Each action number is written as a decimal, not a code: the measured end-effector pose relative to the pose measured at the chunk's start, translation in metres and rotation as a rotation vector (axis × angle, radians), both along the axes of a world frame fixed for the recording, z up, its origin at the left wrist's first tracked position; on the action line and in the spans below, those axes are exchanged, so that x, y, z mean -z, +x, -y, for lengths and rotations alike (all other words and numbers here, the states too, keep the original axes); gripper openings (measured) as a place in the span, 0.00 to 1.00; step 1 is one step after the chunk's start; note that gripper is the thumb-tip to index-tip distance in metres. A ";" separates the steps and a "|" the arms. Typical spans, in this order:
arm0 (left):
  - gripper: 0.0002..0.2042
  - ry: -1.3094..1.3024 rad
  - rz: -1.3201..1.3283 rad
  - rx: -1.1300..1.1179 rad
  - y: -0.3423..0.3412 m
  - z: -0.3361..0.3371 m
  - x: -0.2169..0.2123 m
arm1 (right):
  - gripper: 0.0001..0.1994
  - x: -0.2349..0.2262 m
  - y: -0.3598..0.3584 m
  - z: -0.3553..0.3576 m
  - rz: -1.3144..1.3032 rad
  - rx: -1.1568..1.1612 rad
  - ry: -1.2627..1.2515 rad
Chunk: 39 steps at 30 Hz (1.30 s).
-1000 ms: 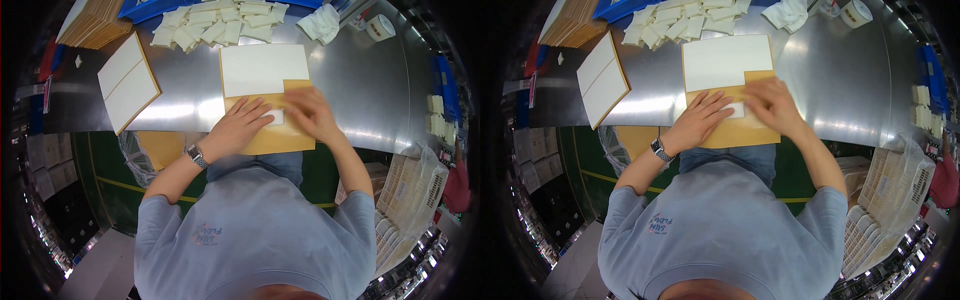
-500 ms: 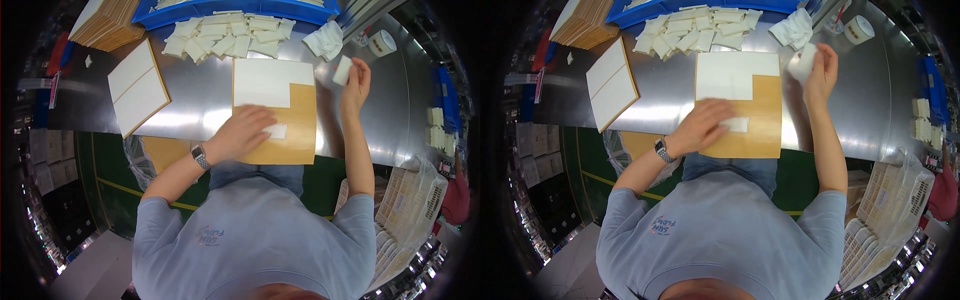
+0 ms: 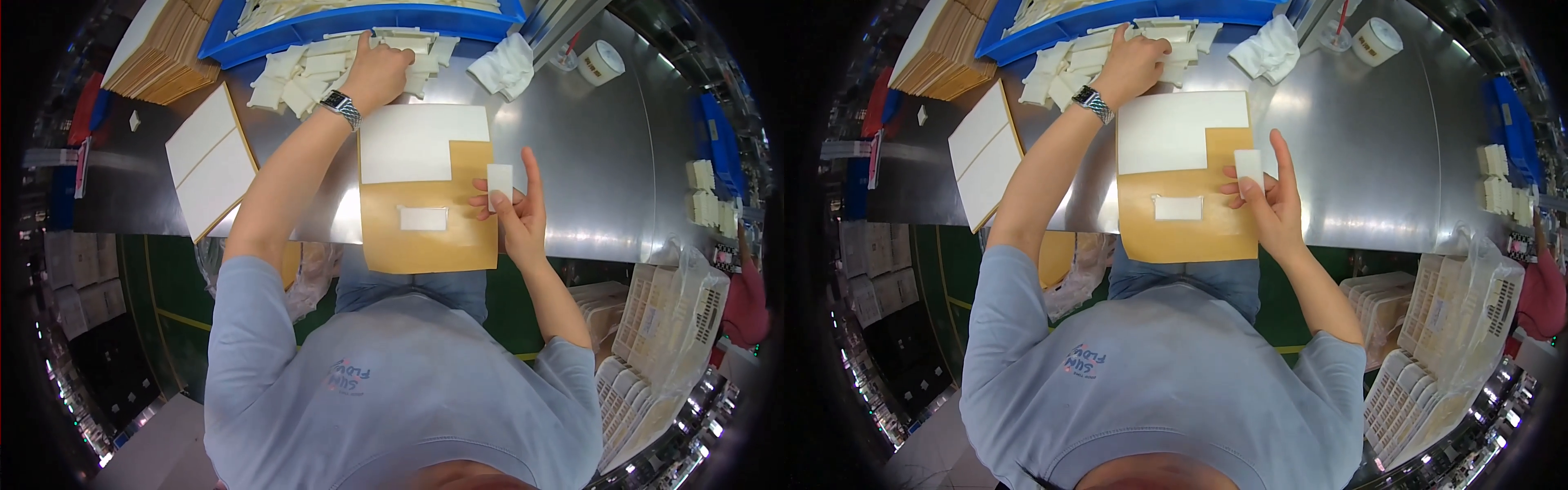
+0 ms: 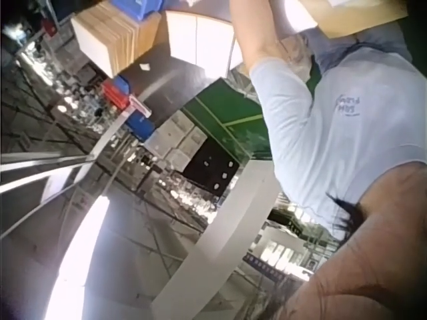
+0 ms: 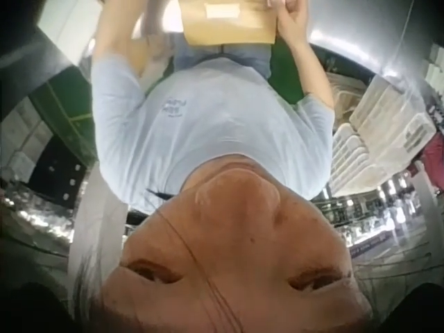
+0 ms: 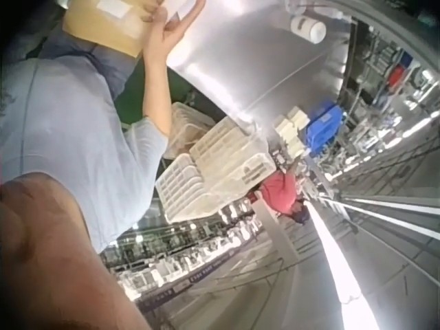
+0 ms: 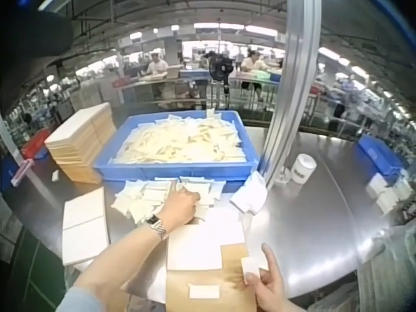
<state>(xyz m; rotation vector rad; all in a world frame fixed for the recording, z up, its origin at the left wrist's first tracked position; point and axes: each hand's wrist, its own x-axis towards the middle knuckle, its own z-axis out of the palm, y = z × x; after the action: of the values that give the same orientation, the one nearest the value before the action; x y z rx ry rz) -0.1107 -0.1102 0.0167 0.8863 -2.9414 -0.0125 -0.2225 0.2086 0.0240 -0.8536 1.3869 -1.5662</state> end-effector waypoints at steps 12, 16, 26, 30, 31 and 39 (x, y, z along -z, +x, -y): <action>0.06 0.030 -0.162 0.178 0.018 0.015 0.006 | 0.19 0.032 0.012 -0.002 0.043 -0.007 -0.096; 0.07 0.104 -0.071 0.182 0.022 0.010 -0.005 | 0.18 0.026 0.016 -0.004 0.118 -0.002 -0.063; 0.16 0.668 -0.661 0.310 0.114 -0.147 -0.010 | 0.14 0.037 0.004 -0.007 0.041 0.086 0.022; 0.16 0.746 -0.600 0.227 0.132 -0.184 -0.006 | 0.14 0.044 0.006 -0.008 0.038 0.107 0.023; 0.15 0.755 -0.593 0.210 0.133 -0.188 -0.005 | 0.14 0.045 0.006 -0.008 0.041 0.106 0.025; 0.20 0.745 -0.589 0.206 0.129 -0.196 0.016 | 0.14 0.047 0.008 -0.008 -0.012 0.099 -0.001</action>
<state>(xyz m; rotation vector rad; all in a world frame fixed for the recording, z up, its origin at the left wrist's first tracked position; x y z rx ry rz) 0.0188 0.0855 0.0002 0.4801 -2.4162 -1.2072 -0.2144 0.2166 -0.0225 -0.8065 1.4562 -1.6388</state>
